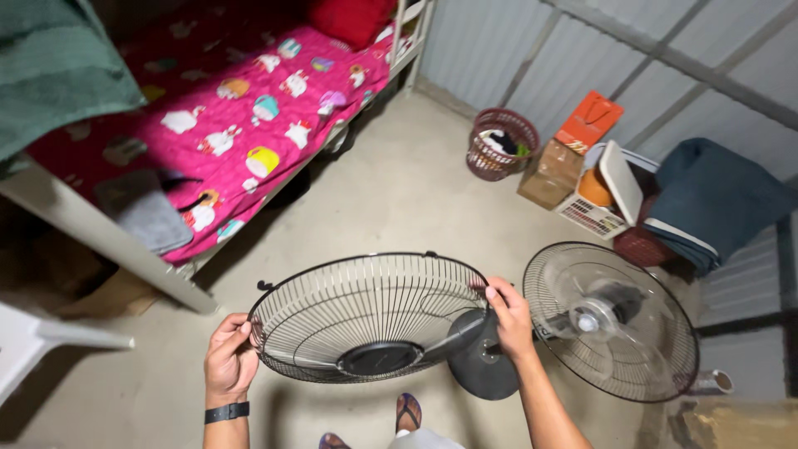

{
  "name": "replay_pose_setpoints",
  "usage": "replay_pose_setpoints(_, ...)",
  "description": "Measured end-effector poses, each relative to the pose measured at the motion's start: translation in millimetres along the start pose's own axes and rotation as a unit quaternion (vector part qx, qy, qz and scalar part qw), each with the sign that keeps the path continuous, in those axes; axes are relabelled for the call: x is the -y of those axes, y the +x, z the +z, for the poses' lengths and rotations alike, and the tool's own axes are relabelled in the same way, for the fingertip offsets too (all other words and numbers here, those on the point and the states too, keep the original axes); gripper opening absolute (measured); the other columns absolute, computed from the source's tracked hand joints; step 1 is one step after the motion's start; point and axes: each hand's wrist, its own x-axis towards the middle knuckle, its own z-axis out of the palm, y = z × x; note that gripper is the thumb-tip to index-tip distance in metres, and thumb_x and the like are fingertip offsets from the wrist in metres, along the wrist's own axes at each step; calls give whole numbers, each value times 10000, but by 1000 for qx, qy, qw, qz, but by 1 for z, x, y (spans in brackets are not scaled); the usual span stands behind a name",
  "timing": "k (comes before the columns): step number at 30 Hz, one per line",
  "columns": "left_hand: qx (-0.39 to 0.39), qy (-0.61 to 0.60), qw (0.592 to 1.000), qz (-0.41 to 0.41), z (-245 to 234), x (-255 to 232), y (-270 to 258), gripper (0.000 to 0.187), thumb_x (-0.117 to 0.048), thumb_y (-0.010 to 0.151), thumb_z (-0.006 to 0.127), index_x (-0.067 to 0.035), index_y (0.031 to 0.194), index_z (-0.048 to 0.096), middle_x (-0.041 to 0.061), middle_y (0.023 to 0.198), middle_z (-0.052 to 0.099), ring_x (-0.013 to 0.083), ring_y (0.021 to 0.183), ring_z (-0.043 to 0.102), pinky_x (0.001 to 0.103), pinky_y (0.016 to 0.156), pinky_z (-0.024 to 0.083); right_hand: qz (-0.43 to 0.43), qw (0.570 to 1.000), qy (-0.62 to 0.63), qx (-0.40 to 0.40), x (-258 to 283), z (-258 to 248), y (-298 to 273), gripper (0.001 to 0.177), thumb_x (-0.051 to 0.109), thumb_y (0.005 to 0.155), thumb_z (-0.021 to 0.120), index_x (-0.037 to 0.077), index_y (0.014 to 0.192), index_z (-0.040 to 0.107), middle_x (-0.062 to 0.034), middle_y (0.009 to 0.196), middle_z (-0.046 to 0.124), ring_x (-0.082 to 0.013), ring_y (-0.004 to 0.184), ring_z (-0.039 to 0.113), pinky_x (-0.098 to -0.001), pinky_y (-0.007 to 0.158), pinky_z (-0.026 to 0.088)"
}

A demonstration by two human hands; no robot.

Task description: The person assembles a standing fan by attaching the fan blade to the motor hub, securing it with a nut, and then fitting the front and rear protective cages. The person adjusts the fan head angle and positions the assembled fan upright.

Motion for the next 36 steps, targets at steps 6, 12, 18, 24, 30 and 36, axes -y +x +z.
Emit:
replay_pose_setpoints(6,45,-43,998,-25,16,24,26,172,-17,1011,570,67,1135,657,167,1059,708,242,980,659,385,942,498,-7,996,45,-80,42,-17,-51,204,95,1024,566,-49,914,659,-76,957,610,-147,831,566,-277,769,459)
replay_pose_setpoints(12,61,-42,996,-58,64,61,47,182,-23,1021,546,31,1160,649,156,1172,711,260,1119,654,424,1058,466,-81,982,-56,-162,78,-33,-92,184,101,1015,617,-34,891,630,-73,947,574,-159,861,508,-271,793,412)
replay_pose_setpoints(18,-16,210,972,-103,146,80,51,288,-122,976,614,-67,1254,664,57,1170,697,171,1087,629,339,974,481,-141,936,-221,-237,129,-41,-134,142,120,913,708,-4,881,645,-72,898,587,-169,817,534,-268,733,424)
replay_pose_setpoints(24,-18,423,900,105,251,71,11,212,-139,998,673,-32,1181,677,63,1121,664,175,1036,601,315,955,480,-197,878,-341,-273,140,-53,-166,134,91,784,773,31,865,684,-75,847,570,-188,731,546,-280,641,445)
replay_pose_setpoints(30,356,553,723,212,392,55,-58,263,-133,822,730,-56,1072,744,89,1126,690,272,1111,581,388,1007,428,-179,885,-322,-283,130,-97,-190,132,54,775,775,31,864,680,-75,851,569,-188,736,546,-293,656,454)
replay_pose_setpoints(36,447,533,713,91,445,109,-85,134,-137,901,719,-61,1004,759,36,943,717,224,938,603,364,920,435,-129,903,-281,-297,118,-140,-214,137,64,811,776,8,882,674,-90,883,573,-190,756,567,-282,651,466)
